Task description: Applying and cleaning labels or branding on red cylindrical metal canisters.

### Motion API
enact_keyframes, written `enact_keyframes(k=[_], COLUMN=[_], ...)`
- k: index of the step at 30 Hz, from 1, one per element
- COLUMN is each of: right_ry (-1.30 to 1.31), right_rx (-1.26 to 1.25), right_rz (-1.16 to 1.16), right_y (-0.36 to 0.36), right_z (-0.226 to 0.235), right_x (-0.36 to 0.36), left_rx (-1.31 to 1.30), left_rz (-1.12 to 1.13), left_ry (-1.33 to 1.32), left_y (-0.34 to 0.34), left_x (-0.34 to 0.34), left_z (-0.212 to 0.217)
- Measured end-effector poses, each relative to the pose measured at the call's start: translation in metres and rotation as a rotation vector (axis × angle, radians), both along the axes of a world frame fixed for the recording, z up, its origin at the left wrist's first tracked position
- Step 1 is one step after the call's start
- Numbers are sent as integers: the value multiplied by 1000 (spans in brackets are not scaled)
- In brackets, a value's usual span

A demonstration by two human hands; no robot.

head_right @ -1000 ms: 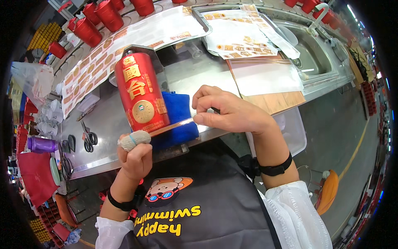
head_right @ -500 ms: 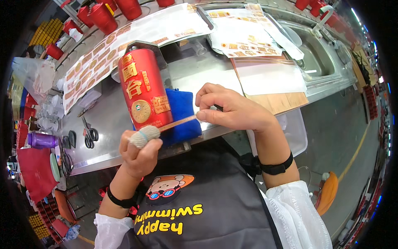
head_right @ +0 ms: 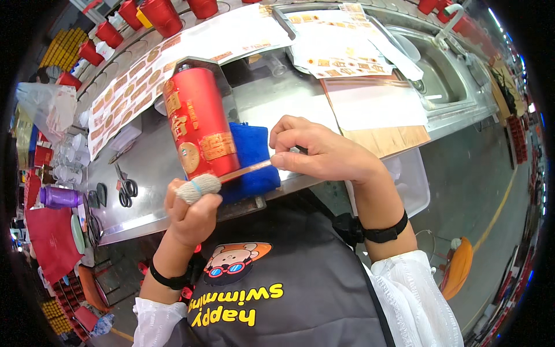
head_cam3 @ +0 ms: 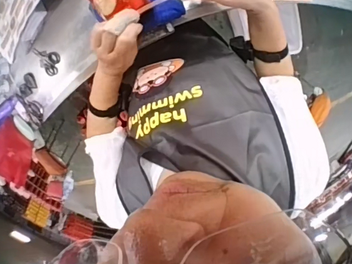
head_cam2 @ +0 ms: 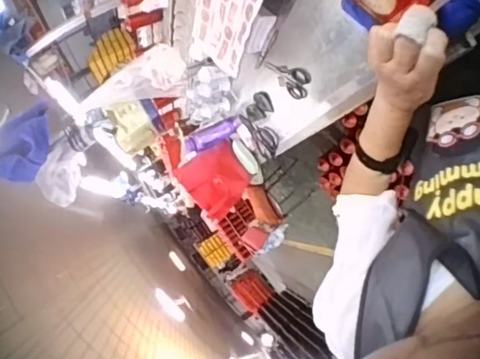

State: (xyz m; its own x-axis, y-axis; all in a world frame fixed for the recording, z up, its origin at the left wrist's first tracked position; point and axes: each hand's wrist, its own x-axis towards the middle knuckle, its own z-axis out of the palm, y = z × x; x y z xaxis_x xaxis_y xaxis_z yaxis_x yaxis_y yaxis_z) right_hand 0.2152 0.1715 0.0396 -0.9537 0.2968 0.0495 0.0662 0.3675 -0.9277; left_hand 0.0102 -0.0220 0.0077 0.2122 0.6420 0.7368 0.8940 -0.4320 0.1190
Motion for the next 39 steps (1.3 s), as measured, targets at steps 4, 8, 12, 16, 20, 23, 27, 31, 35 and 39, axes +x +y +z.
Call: enact_keyframes(k=[4, 8, 12, 16, 20, 23, 27, 31, 35, 39], right_ry=[-5, 3, 6, -10, -18, 3, -13, -18, 1, 4], right_rx=[47, 31, -5, 11, 13, 16, 19, 41, 42, 41], right_rz=[37, 36, 22, 44, 36, 36, 62, 62, 29, 65], right_y=[0, 0, -1, -1, -2, -2, -2, -3, -4, -4], right_z=[-1, -1, 1, 0, -2, -2, -1, -1, -3, -5], right_x=[-1, -3, -3, -4, -6, -5, -6, -8, -9, -12], left_rx=[38, 16, 12, 45, 1, 6, 40, -5, 10, 44], left_rz=[62, 58, 44, 77, 38, 18, 59, 54, 26, 59], left_ry=[-145, -64, -43, -186, -47, -54, -131, -30, -5, -88], left_y=[-1, -2, -1, -2, -2, 0, 1, 0, 2, 2], left_x=[3, 4, 0, 3, 2, 1, 4, 5, 2, 5], left_z=[-3, -4, -5, -6, -4, -3, -2, -1, 1, -1])
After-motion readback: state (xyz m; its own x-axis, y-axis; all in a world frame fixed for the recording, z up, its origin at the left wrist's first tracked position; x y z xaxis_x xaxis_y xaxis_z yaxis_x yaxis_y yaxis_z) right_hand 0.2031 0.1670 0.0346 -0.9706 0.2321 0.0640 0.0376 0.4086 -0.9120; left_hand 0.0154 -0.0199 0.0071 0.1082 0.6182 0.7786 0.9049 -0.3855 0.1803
